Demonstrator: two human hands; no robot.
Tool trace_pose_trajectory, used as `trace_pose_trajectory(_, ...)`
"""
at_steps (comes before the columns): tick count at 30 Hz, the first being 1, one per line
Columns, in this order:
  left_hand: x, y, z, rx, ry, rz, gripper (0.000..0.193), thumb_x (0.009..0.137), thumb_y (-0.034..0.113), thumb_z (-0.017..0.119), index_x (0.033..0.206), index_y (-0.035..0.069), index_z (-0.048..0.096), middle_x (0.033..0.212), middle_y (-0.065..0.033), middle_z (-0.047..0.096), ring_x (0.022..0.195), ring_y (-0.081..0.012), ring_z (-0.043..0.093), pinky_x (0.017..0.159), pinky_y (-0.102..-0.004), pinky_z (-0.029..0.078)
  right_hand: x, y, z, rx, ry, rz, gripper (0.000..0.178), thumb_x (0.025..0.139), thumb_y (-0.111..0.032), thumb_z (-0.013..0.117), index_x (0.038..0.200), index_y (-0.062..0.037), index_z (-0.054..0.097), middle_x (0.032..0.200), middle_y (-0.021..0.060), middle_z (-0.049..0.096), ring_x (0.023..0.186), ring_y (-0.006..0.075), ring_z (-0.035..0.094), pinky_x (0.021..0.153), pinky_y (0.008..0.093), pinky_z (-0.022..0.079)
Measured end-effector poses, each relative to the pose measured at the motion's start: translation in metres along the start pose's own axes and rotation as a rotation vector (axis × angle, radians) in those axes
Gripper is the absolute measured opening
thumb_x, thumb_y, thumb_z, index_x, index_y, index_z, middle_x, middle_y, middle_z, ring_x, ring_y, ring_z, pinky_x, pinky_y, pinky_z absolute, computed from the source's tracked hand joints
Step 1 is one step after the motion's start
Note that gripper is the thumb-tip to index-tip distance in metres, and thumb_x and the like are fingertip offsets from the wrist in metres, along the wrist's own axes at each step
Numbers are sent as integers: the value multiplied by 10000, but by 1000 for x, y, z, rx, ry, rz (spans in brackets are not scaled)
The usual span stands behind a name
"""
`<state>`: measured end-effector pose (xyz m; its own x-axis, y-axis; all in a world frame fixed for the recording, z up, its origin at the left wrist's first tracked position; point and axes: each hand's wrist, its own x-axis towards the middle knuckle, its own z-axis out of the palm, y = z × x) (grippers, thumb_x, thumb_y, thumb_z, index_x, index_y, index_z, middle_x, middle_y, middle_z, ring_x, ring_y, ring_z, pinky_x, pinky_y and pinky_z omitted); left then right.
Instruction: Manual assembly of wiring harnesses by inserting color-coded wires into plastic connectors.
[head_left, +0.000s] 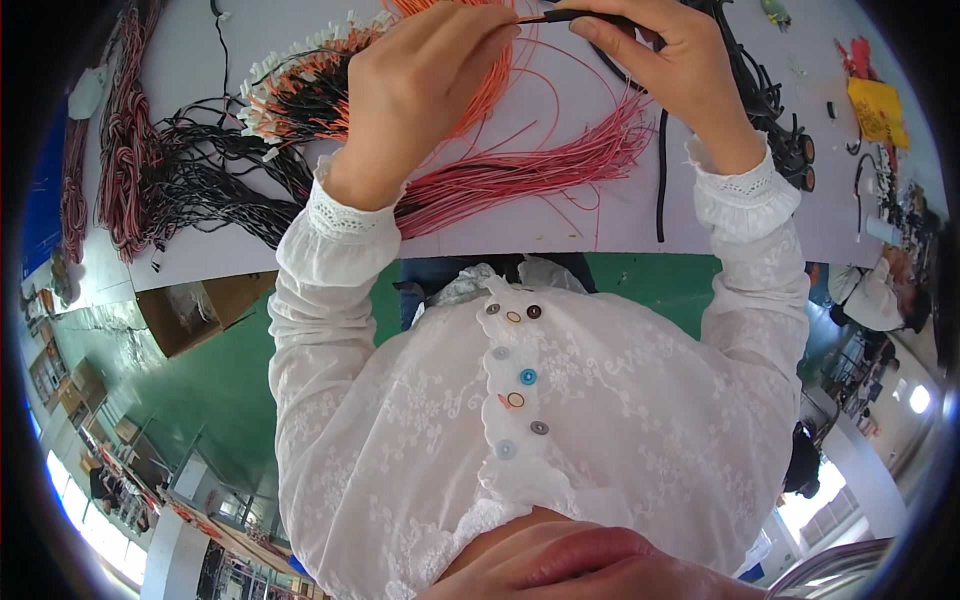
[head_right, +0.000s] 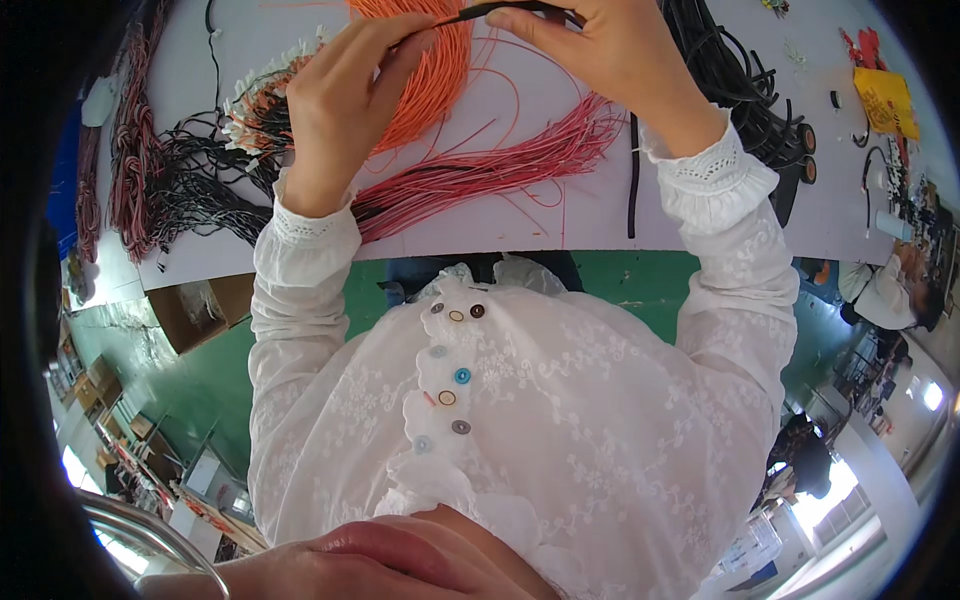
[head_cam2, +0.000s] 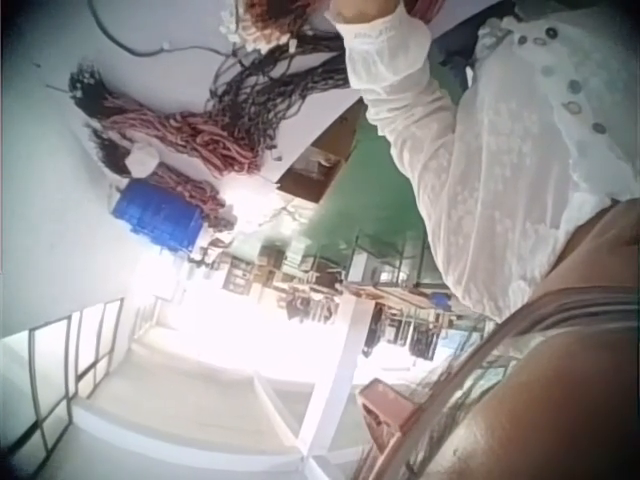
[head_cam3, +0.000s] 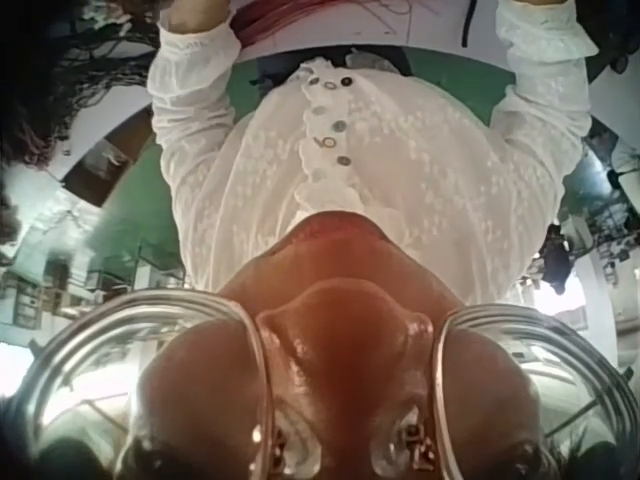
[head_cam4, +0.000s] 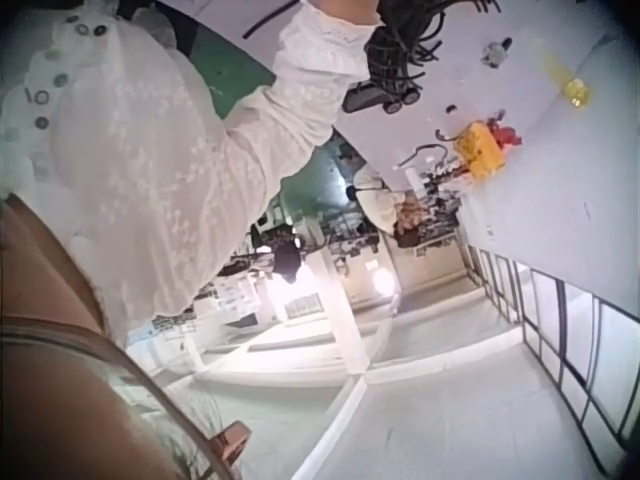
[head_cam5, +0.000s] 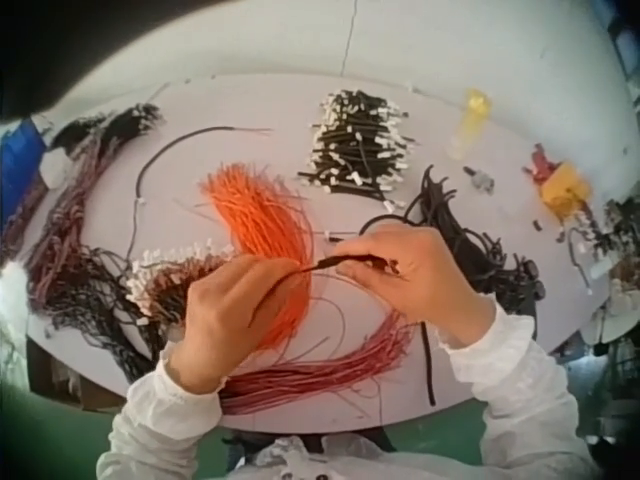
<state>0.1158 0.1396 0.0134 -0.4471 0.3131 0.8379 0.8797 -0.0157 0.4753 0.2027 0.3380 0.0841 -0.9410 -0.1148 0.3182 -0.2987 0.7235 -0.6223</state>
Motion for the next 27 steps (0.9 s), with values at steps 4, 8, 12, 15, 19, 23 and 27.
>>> trace_pose_trajectory(4, 14, 39, -22, 259, -220, -45, 168, 874, 11, 748, 1032, -22, 700, 848, -163, 685, 680, -337, 667, 571, -378, 536, -1, 7, -2, 52, -6, 36, 244, 834, -40, 813, 1074, -80, 796, 673, 76, 632, 603, 171, 573, 551, 306, 414)
trace_pose_trajectory(8, 15, 43, -23, 228, -217, -83, 124, 905, 30, 738, 1010, -27, 703, 796, -152, 659, 627, -285, 631, 546, -346, 499, -2, 10, 7, -7, 92, -212, 261, 819, -30, 820, 1075, -77, 795, 727, 86, 679, 624, 183, 596, 564, 305, 436)
trace_pose_trajectory(12, 17, 40, -26, -173, -357, -702, 119, 991, 76, 671, 987, -40, 696, 727, -61, 622, 598, -142, 531, 538, -279, 407, -3, 4, 9, -10, 168, -309, 282, 801, -28, 827, 1077, -69, 789, 815, 102, 727, 664, 223, 635, 598, 320, 485)
trace_pose_trajectory(15, 18, 40, -22, -470, -357, -896, 152, 1022, 99, 640, 991, -39, 694, 722, -10, 611, 623, -86, 503, 543, -260, 380, 18, 37, 45, 488, 471, -734, 267, 812, -45, 823, 1075, -65, 784, 837, 98, 734, 687, 240, 653, 614, 330, 503)
trace_pose_trajectory(19, 21, 43, -27, -162, -414, -771, 117, 1007, 77, 650, 1014, -31, 694, 752, -37, 633, 620, -96, 518, 533, -269, 391, -2, 10, 6, -164, 135, -332, 243, 836, -78, 809, 1076, -61, 778, 858, 103, 737, 705, 251, 666, 627, 328, 513)
trace_pose_trajectory(23, 23, 67, -9, 227, -295, -490, 83, 984, 31, 656, 1021, -38, 684, 793, -92, 637, 600, -134, 522, 525, -275, 397, -2, 25, 4, -53, 92, -271, 205, 872, -109, 788, 1068, -55, 770, 873, 113, 740, 720, 237, 681, 643, 316, 524)
trace_pose_trajectory(27, 11, 49, -17, 321, -311, -303, 76, 974, 10, 658, 1024, -46, 672, 793, -117, 613, 584, -153, 495, 523, -282, 377, 0, 29, 9, 141, 117, -311, 184, 883, -96, 779, 1062, -54, 773, 868, 93, 751, 697, 196, 678, 631, 285, 521)
